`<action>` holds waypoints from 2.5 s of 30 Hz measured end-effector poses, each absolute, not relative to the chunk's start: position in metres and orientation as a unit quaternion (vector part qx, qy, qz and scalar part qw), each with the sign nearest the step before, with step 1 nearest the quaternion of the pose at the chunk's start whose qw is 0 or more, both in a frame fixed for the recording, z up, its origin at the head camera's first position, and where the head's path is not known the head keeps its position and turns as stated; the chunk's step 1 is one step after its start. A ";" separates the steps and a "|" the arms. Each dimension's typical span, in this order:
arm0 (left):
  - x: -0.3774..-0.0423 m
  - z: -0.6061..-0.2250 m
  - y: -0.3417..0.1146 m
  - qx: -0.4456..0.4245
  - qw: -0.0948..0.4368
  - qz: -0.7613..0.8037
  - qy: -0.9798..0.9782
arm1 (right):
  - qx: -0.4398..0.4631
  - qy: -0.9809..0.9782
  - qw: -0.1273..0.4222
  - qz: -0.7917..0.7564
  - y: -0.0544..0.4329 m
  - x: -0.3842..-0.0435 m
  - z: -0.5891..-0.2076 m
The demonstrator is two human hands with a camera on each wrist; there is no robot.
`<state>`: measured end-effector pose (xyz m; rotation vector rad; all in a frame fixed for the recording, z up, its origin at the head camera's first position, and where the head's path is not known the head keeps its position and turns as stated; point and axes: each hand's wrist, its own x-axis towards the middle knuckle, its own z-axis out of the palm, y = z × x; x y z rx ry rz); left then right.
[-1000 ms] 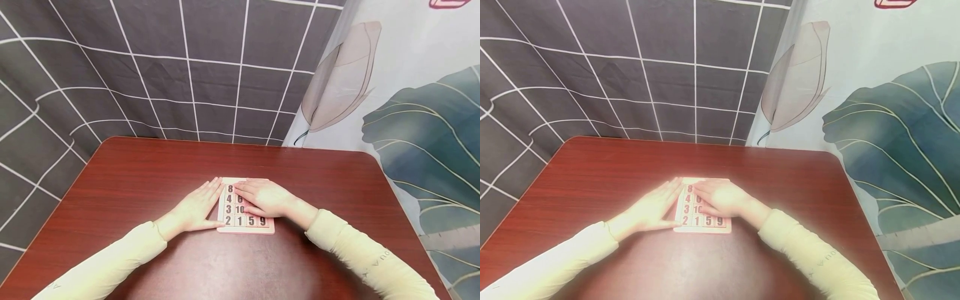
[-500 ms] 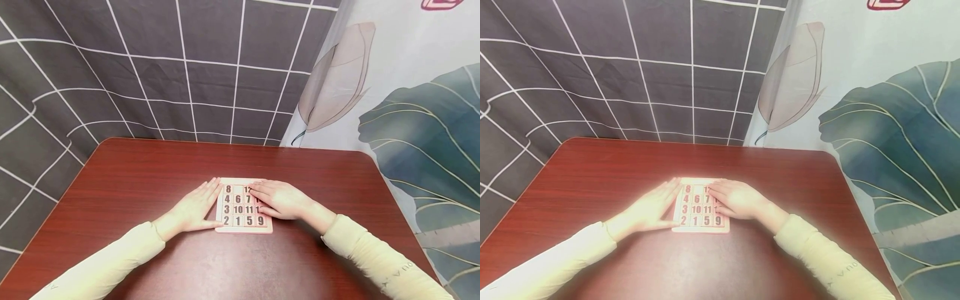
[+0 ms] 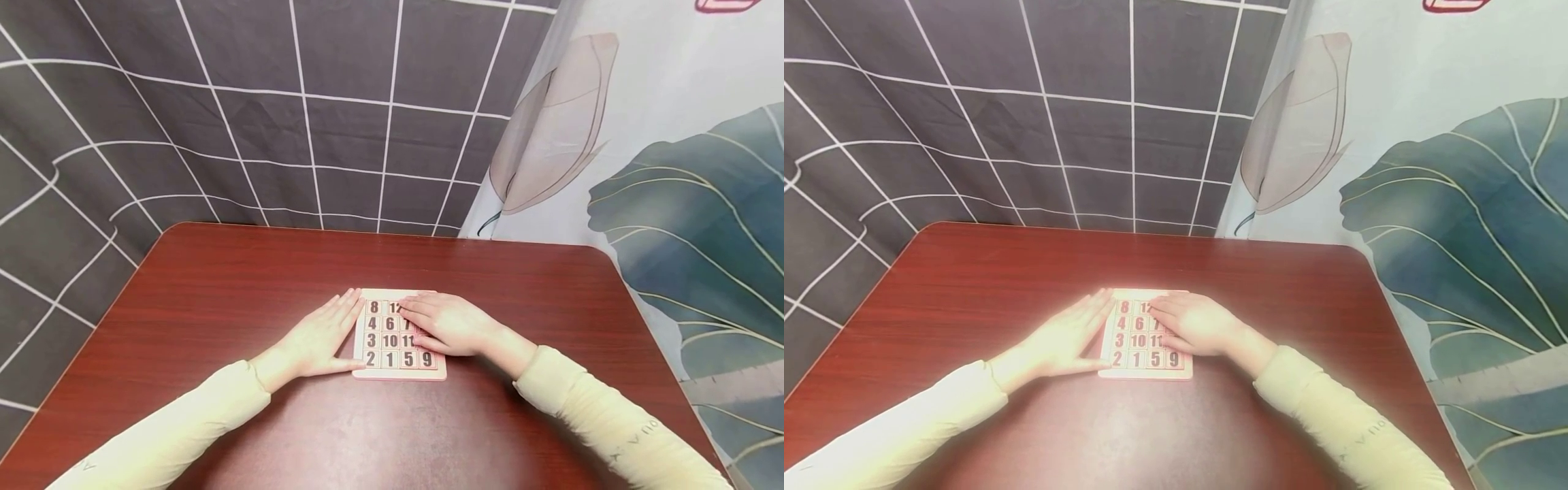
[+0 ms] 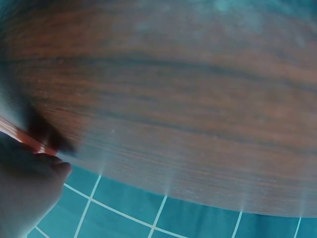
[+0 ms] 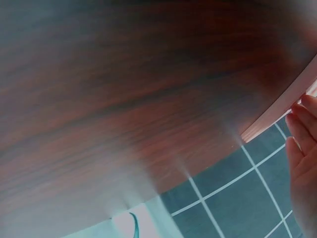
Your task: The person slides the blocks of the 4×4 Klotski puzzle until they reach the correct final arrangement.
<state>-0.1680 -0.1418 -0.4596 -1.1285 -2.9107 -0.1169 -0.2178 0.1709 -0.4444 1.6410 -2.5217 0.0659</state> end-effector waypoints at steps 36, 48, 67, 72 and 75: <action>-0.169 -0.461 -0.141 -0.362 0.000 -0.041 -0.931 | 0.512 -0.856 0.075 0.006 0.223 -0.210 -0.440; -0.168 -0.461 -0.142 -0.369 0.015 -0.044 -0.928 | 0.527 -0.844 0.094 0.012 0.208 -0.214 -0.446; -0.168 -0.458 -0.142 -0.368 0.009 -0.041 -0.929 | 0.531 -0.843 0.080 0.023 0.193 -0.206 -0.438; -0.168 -0.459 -0.142 -0.367 0.009 -0.047 -0.929 | 0.543 -0.834 0.095 0.017 0.205 -0.198 -0.440; -0.168 -0.459 -0.142 -0.365 0.005 -0.045 -0.930 | 0.552 -0.828 0.101 0.018 0.210 -0.195 -0.443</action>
